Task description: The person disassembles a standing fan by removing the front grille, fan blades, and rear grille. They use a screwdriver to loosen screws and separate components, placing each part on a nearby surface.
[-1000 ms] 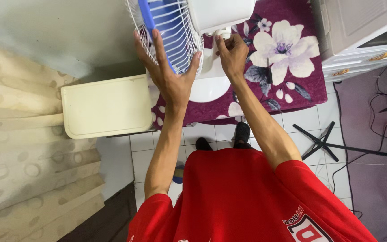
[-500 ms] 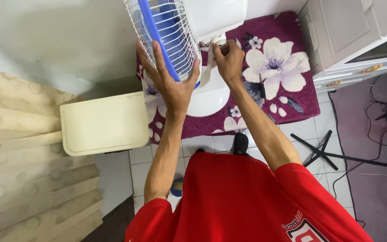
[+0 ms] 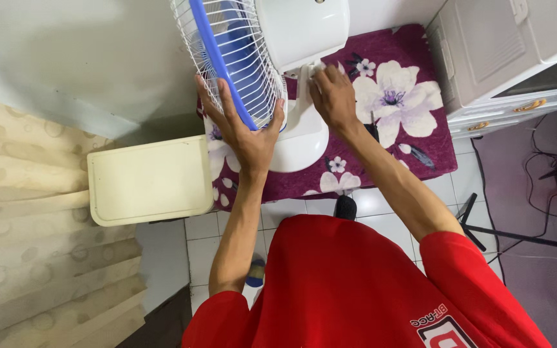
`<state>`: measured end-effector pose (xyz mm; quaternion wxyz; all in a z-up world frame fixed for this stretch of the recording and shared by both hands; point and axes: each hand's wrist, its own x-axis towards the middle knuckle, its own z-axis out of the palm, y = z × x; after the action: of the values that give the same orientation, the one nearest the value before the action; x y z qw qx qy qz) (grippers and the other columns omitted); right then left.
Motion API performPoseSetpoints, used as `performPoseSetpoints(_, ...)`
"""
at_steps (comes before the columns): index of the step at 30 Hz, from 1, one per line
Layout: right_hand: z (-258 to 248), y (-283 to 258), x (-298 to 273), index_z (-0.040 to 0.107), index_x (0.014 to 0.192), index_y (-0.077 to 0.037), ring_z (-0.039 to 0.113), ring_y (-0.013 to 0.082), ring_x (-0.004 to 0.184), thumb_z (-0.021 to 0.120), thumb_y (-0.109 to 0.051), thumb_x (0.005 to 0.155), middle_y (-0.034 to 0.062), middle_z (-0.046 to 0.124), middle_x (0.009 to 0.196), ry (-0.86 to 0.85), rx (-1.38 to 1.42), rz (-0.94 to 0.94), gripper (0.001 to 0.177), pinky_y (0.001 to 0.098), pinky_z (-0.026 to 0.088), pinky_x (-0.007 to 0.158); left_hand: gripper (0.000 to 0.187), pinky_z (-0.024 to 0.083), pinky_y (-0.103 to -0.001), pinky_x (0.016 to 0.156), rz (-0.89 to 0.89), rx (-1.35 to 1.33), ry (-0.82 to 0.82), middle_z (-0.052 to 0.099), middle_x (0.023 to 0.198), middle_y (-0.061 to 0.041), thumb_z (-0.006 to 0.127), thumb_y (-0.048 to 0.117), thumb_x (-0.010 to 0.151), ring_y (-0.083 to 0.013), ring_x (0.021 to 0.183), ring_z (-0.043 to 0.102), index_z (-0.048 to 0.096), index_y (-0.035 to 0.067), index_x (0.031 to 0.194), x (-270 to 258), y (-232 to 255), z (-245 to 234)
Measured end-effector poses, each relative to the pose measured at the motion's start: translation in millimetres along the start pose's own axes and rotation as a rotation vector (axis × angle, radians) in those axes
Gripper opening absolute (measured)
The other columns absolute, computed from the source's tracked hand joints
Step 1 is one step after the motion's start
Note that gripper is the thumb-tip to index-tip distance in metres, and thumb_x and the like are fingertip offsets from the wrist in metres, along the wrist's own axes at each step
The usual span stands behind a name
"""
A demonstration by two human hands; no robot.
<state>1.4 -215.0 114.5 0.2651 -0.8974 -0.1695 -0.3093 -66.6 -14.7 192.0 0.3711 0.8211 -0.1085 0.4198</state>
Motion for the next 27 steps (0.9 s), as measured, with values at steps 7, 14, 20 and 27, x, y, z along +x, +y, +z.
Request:
performPoseSetpoints(7,5,-3,-7,0.066,0.088,-0.007,0.069,0.0167,0.062,0.049,-0.046,0.1,0.0077,0.069,0.073,-0.2,1.375,1.111,0.044,0.0287,0.057,0.055,0.116,0.033,-0.062,0.129,0.03,-0.033,0.002,0.007,0.173,-0.019,0.095,0.029,0.087,-0.0426,0.157,0.018,0.012,0.03,0.168,-6,-2,-3)
performPoseSetpoints(14,32,8,-7,0.06,0.08,-0.01,0.057,0.0117,0.059,0.069,-0.036,0.101,0.0029,0.062,0.07,-0.072,1.633,1.321,0.035,0.0254,0.051,0.055,0.115,0.03,-0.066,0.127,0.037,0.02,0.019,0.007,0.171,-0.022,0.094,0.029,0.085,-0.0466,0.16,0.017,0.013,0.027,0.167,-15,10,-5)
performPoseSetpoints(20,37,-2,-7,0.062,0.075,-0.007,0.051,0.0134,0.05,0.073,-0.026,0.096,0.005,0.061,0.064,0.017,1.088,1.115,0.029,0.0302,0.041,0.045,0.114,0.032,-0.065,0.128,0.028,0.004,0.024,0.006,0.171,-0.022,0.094,0.029,0.086,-0.0472,0.161,0.016,0.013,0.027,0.167,-20,7,-10)
performPoseSetpoints(27,12,-15,-11,0.058,0.082,0.004,0.06,0.0228,0.059,0.081,-0.011,0.089,0.0161,0.065,0.074,0.145,0.155,0.178,0.028,0.0369,0.049,0.053,0.104,0.031,-0.065,0.128,0.01,-0.018,0.037,0.007,0.171,-0.021,0.086,0.038,0.091,-0.046,0.161,0.017,0.015,0.032,0.167,-31,0,-13)
